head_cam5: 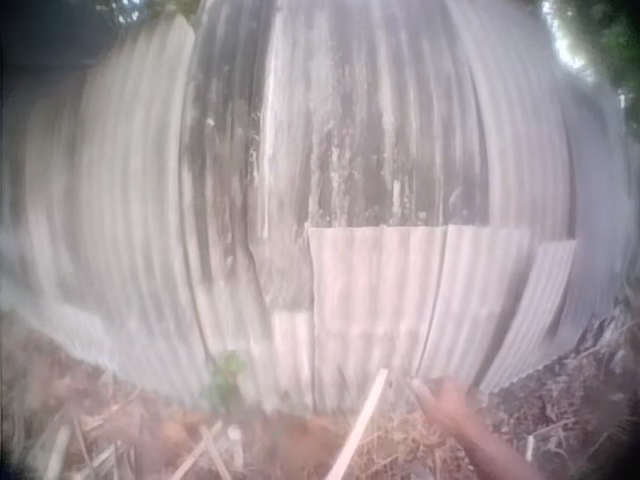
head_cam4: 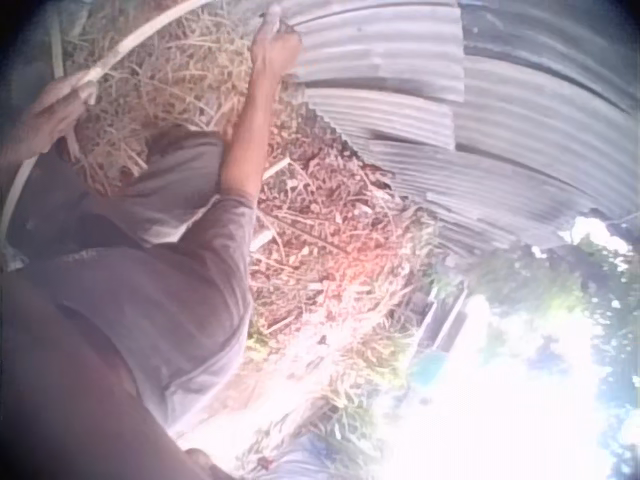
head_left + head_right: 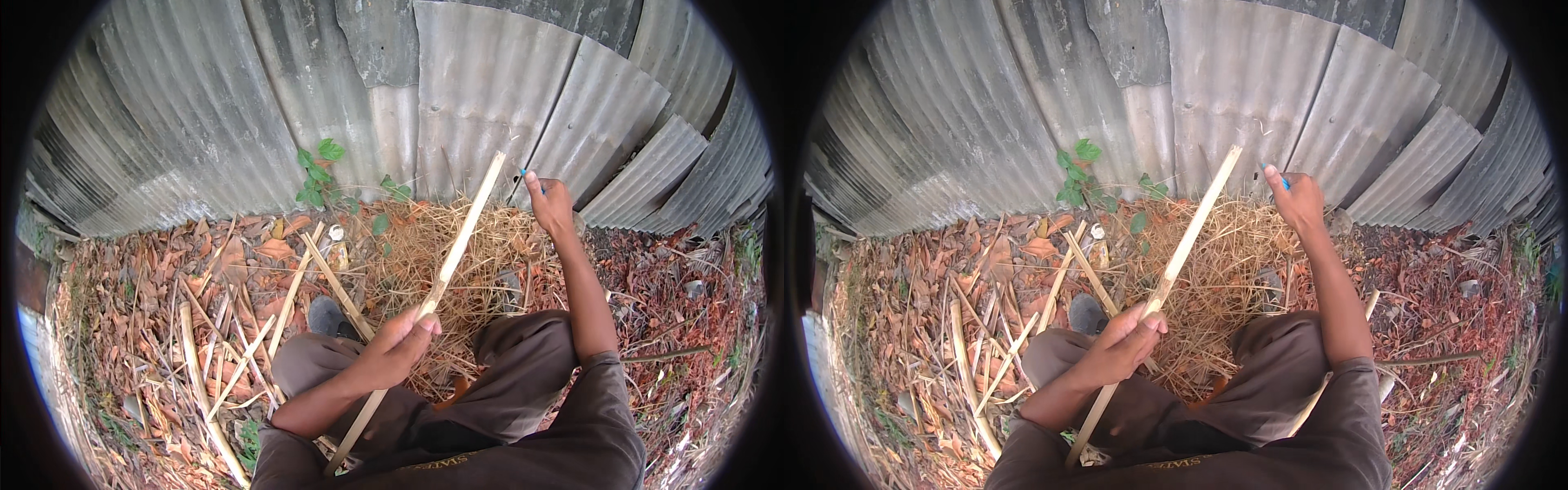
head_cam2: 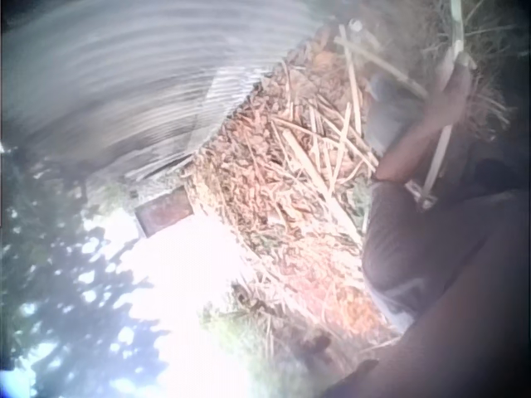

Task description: The person sits on the ground and uses a machete to split a long bamboo stalk into thin strips. They then use a blue utility knife to further shave and refine the edges of the bamboo strips.

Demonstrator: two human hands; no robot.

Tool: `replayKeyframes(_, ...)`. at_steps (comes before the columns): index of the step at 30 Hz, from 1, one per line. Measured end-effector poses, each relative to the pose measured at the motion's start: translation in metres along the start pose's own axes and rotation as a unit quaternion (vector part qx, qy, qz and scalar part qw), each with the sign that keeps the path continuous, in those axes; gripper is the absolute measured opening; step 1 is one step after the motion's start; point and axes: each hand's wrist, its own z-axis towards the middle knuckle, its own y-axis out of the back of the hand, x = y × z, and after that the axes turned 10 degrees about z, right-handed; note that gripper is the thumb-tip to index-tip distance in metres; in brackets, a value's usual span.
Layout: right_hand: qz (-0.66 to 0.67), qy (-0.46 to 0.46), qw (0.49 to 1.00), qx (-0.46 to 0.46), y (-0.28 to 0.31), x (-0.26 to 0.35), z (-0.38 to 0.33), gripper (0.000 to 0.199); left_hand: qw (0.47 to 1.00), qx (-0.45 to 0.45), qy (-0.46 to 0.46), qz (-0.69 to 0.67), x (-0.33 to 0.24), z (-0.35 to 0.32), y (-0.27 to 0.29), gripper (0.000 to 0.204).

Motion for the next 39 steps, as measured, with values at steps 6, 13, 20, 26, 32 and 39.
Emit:
replayKeyframes(6, -0.027, 0.238, 0.962, 0.132, -0.009, 0.077, -0.064, 0.073, 0.998, -0.048, 0.002, -0.036, -0.007, 0.008, 0.008, 0.034)
replayKeyframes(13, -0.009, 0.307, 0.946, 0.103, -0.02, 0.087, -0.069, 0.07, 0.96, 0.006, 0.049, -0.275, -0.011, 0.008, 0.008, 0.028)
replayKeyframes(20, 0.022, 0.189, 0.976, 0.106, -0.021, 0.08, -0.064, 0.067, 0.955, 0.01, 0.038, -0.293, -0.013, 0.014, 0.011, 0.027)
replayKeyframes(26, 0.083, 0.054, 0.984, 0.148, -0.025, 0.062, -0.056, 0.069, 0.983, -0.17, -0.017, -0.072, -0.013, 0.038, 0.046, 0.033)
replayKeyframes(32, 0.143, 0.091, 0.968, 0.183, -0.028, 0.078, -0.081, 0.068, 0.931, -0.36, -0.031, 0.047, -0.02, 0.06, 0.085, 0.031)
replayKeyframes(39, 0.143, 0.081, 0.966, 0.202, -0.02, 0.081, -0.088, 0.068, 0.919, -0.392, -0.027, 0.013, -0.001, 0.071, 0.094, 0.031)
